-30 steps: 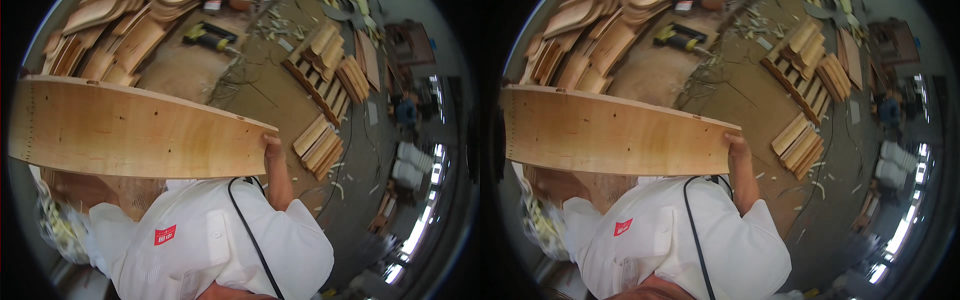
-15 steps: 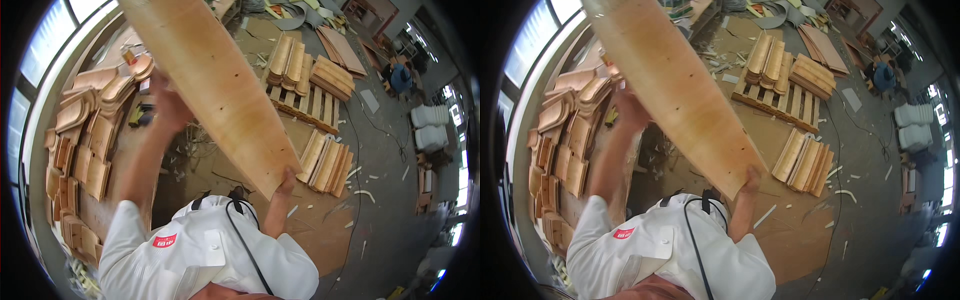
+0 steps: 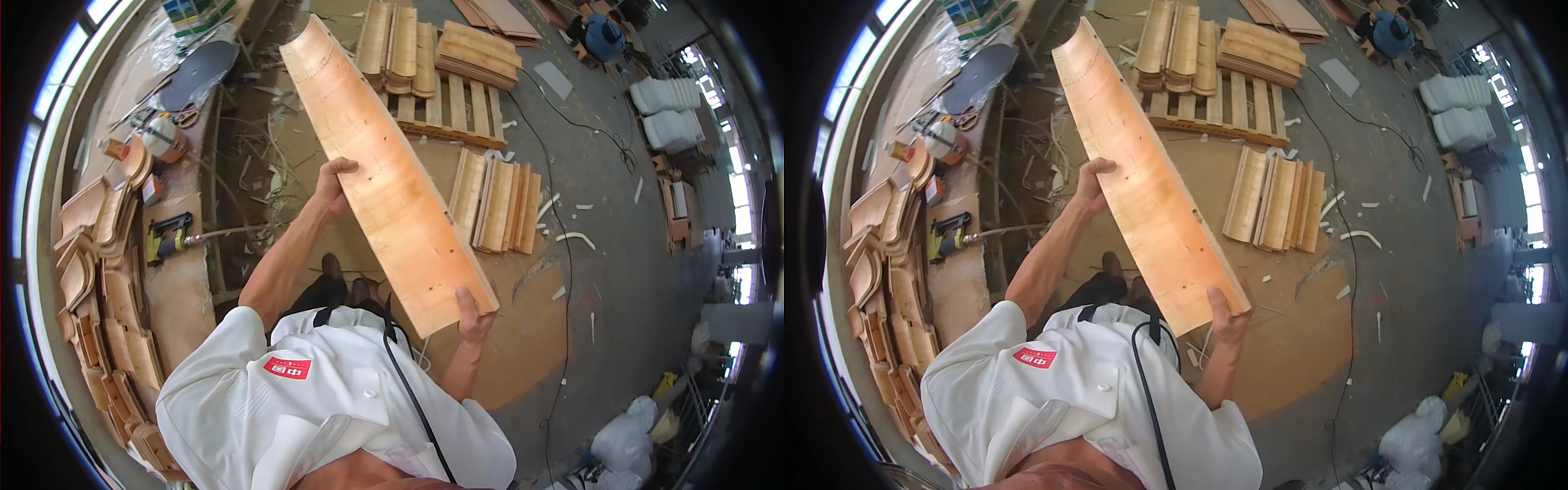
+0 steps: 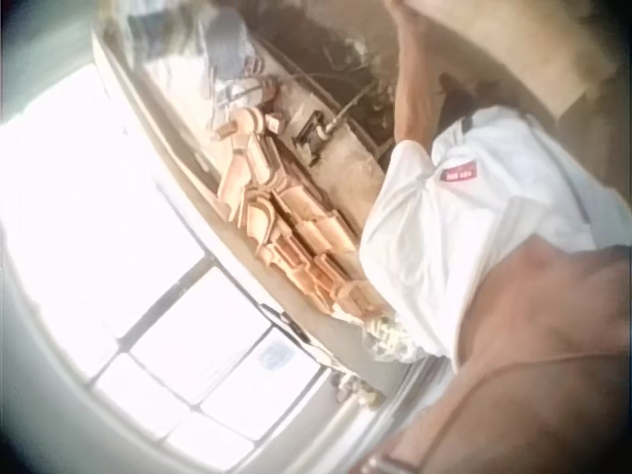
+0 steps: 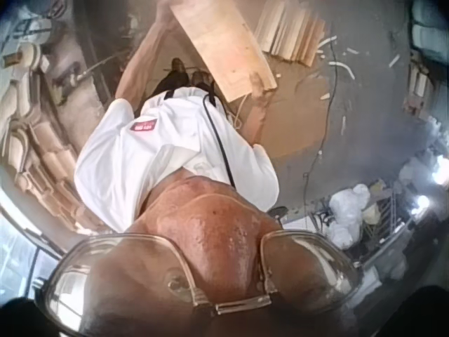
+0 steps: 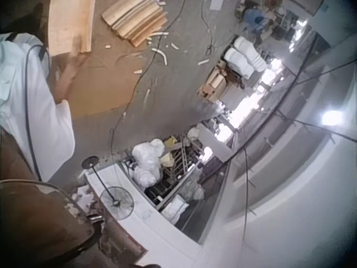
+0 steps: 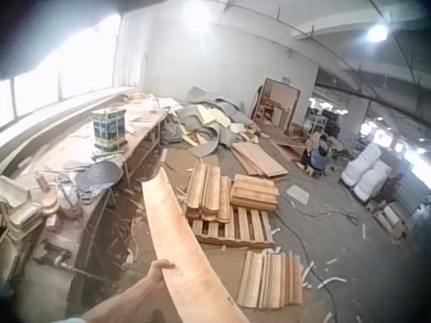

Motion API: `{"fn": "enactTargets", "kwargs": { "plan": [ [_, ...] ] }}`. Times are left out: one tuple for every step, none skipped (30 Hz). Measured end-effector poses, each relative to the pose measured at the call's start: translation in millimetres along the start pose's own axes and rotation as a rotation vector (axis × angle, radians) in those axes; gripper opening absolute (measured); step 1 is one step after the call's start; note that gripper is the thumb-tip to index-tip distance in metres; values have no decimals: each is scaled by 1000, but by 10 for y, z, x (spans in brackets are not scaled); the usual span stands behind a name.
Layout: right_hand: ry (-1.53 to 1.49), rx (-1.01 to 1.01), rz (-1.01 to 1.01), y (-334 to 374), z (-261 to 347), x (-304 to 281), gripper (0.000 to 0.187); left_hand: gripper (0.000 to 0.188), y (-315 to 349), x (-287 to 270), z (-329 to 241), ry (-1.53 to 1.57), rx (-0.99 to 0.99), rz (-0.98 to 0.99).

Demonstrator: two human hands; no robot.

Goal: Nailing curved wood panels together using a pneumatic nail gun in a furniture workshop.

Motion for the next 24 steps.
{"fn": "enactTargets", "kwargs": {
  "plan": [
    [73,-84,-11,-13,122,68,38,61,-100,-21,62,81,-38,-3],
    [148,-169,-19,-44,193,128,39,61,-194,-36,127,92,-53,0],
    [161,-167,-33,-90,200,171,39,59,-288,-21,198,145,-67,-26],
    [164,-163,-48,-145,208,215,40,58,-389,-10,238,198,-80,-53],
    [166,-160,-62,-210,217,252,41,58,-524,-11,227,210,-92,-45],
    [179,-159,-67,-280,177,250,41,57,-657,-44,196,135,-147,-66],
    [121,-23,-30,-363,91,220,42,57,-778,-56,172,60,-201,-82],
    [61,112,7,-433,16,214,42,57,-863,-65,176,71,-206,-76],
    [69,101,5,-531,-33,257,42,56,-990,-87,168,12,-253,-97],
    [-69,190,27,-613,-59,297,43,56,-1104,-120,171,-44,-296,-120],
    [-209,281,50,-717,-73,342,44,54,-1207,-170,176,-72,-319,-138],
    [-201,277,56,-812,-21,406,44,54,-1309,-274,194,-64,-313,-136],
    [-328,406,43,-877,28,481,50,52,-1395,-374,209,-145,-371,-179],
    [-456,536,29,-940,52,552,55,50,-1472,-476,228,-228,-430,-223],
    [-456,532,17,-994,8,582,55,47,-1499,-444,264,-254,-426,-281],
    [-516,575,-54,-1071,-54,610,56,47,-1532,-497,327,-251,-430,-275],
    [-578,618,-127,-1136,-82,616,56,49,-1566,-585,425,-201,-432,-287],
    [-581,615,-129,-1235,-74,643,56,51,-1625,-599,448,-155,-431,-299],
    [-600,633,-136,-1329,-58,663,56,51,-1705,-605,477,-156,-466,-287],
    [-621,652,-142,-1426,-41,676,56,51,-1858,-587,511,-160,-468,-287],
    [-628,657,-153,-1526,-1,670,56,53,-1985,-482,537,-179,-485,-317],
    [-638,651,-163,-1706,68,671,56,56,-2113,-456,507,-194,-488,-357],
    [-649,647,-170,-1907,101,671,56,59,-2306,-591,562,-202,-439,-263],
    [-656,655,-183,-2124,58,605,56,60,-2426,-364,509,-240,-465,-186]
  ]
}}
Point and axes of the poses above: each hand's wrist, its own y-axis away from the middle knuckle, its own x-axis out of the palm, z = x × y, the point moved 1 cm from there along -y, towards the middle knuckle, and after that the axes turned 9 degrees about x, right-handed, at the moved point
